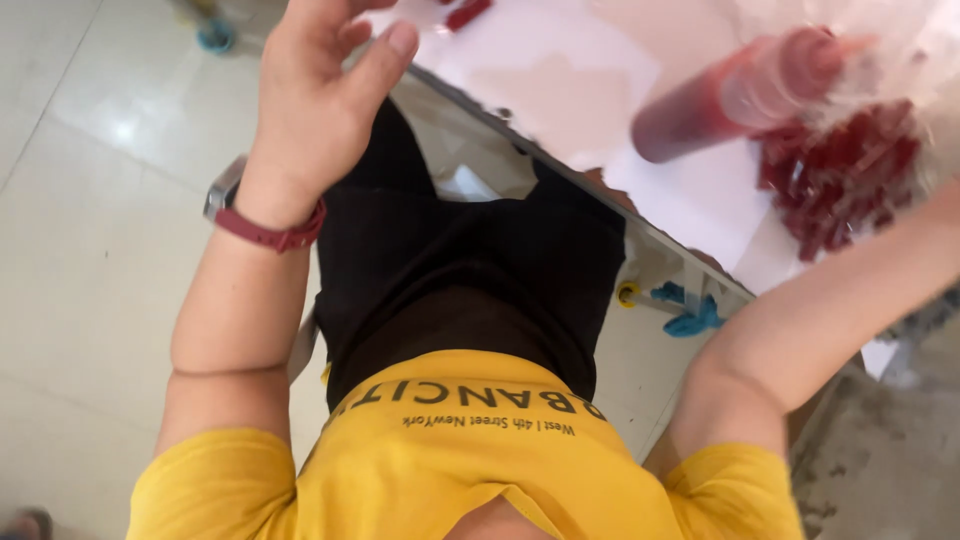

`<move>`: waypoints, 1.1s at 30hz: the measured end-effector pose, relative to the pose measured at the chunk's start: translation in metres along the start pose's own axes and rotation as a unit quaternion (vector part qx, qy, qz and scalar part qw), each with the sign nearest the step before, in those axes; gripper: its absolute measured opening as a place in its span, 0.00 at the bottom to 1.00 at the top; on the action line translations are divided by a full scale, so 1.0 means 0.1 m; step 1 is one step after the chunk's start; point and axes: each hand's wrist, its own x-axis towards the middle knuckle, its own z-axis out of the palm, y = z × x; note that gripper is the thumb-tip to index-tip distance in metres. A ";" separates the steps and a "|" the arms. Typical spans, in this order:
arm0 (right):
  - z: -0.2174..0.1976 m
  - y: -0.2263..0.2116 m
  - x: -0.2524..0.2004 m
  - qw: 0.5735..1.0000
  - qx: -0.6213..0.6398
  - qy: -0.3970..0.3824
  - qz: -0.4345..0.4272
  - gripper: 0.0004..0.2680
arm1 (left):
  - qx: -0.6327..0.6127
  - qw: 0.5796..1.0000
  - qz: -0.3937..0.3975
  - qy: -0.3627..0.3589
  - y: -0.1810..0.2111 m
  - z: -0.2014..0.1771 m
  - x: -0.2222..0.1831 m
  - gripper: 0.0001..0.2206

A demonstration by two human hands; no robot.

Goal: The person places a stool by a table, sits down, and ties small plastic bags filled with red liquid using thin plastic ties by hand.

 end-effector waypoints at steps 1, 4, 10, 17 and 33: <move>0.12 -0.55 -0.33 0.998 0.055 0.003 -0.037 0.11 | -0.024 0.999 -0.027 0.005 -0.01 -0.07 0.02 0.09; 0.34 -2.05 -1.40 0.961 0.217 -0.091 -0.145 0.11 | -0.036 0.997 -0.063 0.020 0.02 -0.21 -0.02 0.06; 2.14 -2.99 -1.41 0.948 -0.078 -0.298 -0.074 0.18 | -0.053 0.997 0.061 0.008 0.26 -0.23 -0.06 0.07; 3.26 -2.62 -1.00 0.961 -0.098 -0.260 -0.015 0.11 | 0.076 0.989 0.126 0.014 0.37 -0.21 -0.02 0.07; 1.12 -3.89 -1.38 0.763 0.518 -0.373 -0.097 0.03 | -0.304 0.921 -0.091 -0.224 -0.03 0.30 -0.04 0.18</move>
